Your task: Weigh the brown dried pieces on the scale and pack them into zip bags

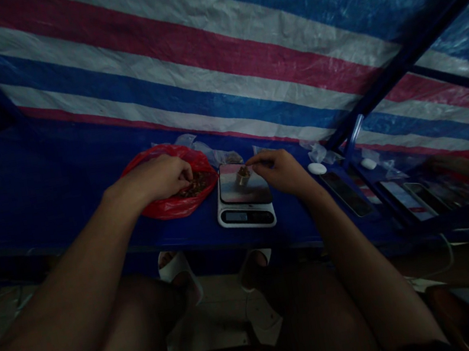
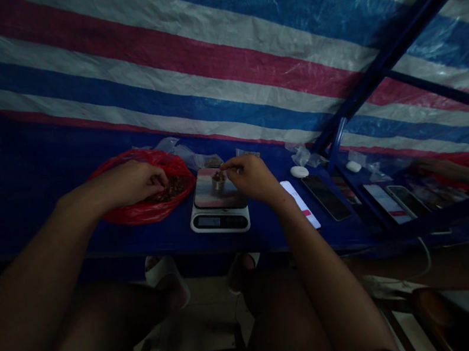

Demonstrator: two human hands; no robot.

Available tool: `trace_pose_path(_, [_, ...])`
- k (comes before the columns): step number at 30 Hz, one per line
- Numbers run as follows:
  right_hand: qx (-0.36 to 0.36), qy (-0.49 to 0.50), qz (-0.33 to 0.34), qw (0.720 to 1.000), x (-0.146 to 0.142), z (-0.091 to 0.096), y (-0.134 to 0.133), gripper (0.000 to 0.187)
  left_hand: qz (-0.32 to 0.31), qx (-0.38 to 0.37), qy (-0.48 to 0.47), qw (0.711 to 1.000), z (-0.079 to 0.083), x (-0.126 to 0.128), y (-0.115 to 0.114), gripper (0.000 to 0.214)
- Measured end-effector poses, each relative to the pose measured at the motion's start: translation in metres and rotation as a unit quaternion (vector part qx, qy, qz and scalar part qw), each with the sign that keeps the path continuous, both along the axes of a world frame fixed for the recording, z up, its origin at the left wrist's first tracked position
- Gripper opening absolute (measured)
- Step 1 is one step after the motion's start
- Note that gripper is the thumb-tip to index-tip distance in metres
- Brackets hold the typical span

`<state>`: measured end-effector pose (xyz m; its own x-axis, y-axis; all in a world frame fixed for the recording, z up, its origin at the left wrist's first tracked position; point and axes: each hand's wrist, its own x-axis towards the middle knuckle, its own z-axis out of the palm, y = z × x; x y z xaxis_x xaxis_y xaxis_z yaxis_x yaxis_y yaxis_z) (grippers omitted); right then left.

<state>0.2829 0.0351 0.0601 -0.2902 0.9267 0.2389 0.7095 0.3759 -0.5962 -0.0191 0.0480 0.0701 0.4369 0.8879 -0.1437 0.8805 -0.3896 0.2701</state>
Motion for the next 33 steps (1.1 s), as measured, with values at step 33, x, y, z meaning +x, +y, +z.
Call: trace_pose_path(33, [0.08, 0.061, -0.038, 0.994, 0.015, -0.013, 0.014, 0.024, -0.081, 0.147, -0.029, 0.985, 0.017, 0.07, 0.099, 0.062])
